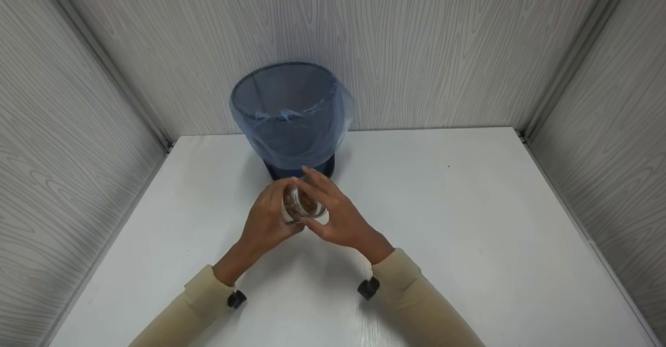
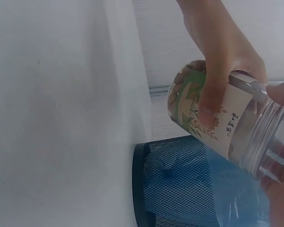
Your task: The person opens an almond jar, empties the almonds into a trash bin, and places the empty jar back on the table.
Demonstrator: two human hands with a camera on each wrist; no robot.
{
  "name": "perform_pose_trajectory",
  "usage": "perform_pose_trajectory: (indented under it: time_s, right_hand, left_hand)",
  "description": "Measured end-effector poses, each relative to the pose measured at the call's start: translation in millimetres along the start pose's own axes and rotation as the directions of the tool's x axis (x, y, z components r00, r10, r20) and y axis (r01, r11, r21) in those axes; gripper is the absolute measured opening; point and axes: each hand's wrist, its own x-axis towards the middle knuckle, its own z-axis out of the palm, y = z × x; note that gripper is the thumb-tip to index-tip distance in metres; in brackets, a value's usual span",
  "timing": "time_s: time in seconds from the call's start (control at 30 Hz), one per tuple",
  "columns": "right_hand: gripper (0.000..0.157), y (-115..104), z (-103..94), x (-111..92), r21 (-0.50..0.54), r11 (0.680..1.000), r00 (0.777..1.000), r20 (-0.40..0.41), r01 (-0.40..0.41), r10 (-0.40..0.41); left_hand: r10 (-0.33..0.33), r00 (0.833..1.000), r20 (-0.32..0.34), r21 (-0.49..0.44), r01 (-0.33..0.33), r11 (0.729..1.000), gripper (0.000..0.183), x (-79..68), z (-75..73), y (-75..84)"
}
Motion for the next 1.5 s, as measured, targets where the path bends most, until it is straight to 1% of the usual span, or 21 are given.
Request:
perform_pose_trajectory:
  time_s: [0.07,0.17,0.27,0.4,0.57,0.67,0.73,0.97,1.1,1.27,1.5]
  right_hand:
    - [0.074,7,3.9,-3,-0.028,0.999,1.0,-0.022,-0.022,0.022]
    - [0.078,14,9.3,-9,-0.071,0.992,0.992,-0.071,-0.106,0.101]
    - [0.078,14,12.5,-11,-0.07,0.975,0.972,-0.121,-0.209,0.2]
    - [0.078,8,14.3,-10,-0.043,0.949,0.942,-0.145,-0.312,0.303]
    - [0.076,3,15.2,-8,-0.024,0.916,0.908,-0.147,-0.399,0.392]
    - [0.075,3,15.1,-8,-0.008,0.907,0.897,-0.146,-0.422,0.416]
    - [0.074,4,15.1,-8,0.004,0.909,0.9,-0.144,-0.416,0.412]
    - [0.069,9,15.1,-8,-0.003,0.923,0.913,-0.148,-0.385,0.38]
    - [0.07,11,13.2,-8,-0.015,0.942,0.935,-0.127,-0.336,0.331]
    - [0.07,14,10.5,-8,-0.049,0.962,0.96,-0.083,-0.27,0.266]
    - [0.067,-16,0.3,3,0.0,0.987,0.985,-0.063,-0.164,0.163]
  left_hand:
    - [0.001,1.0,-0.002,-0.001,-0.001,1.0,0.089,-0.3,0.0,-0.2]
    - [0.0,1.0,-0.003,-0.001,0.0,1.0,0.088,-0.3,0.5,-0.5]
    - [-0.004,1.0,-0.003,0.002,0.004,1.0,0.088,-0.2,1.0,-0.9]
    - [-0.008,1.0,-0.007,0.007,0.008,1.0,0.089,-0.3,1.2,-0.9]
    - [-0.006,1.0,0.002,0.017,0.006,1.0,0.088,-0.9,1.2,-0.6]
    - [-0.005,1.0,0.006,0.018,0.005,1.0,0.088,-1.4,1.3,-0.6]
    - [-0.005,1.0,0.005,0.019,0.005,1.0,0.088,-1.6,1.1,-0.7]
    - [0.0,1.0,0.002,0.035,0.0,0.999,0.091,-2.2,0.0,0.2]
    - [0.002,1.0,0.009,0.037,-0.002,0.999,0.09,-2.9,-0.1,0.7]
    - [0.004,1.0,0.004,0.024,-0.004,1.0,0.088,-2.7,-0.5,0.7]
    - [0.007,1.0,0.007,0.024,-0.007,1.0,0.089,-2.1,-0.1,0.9]
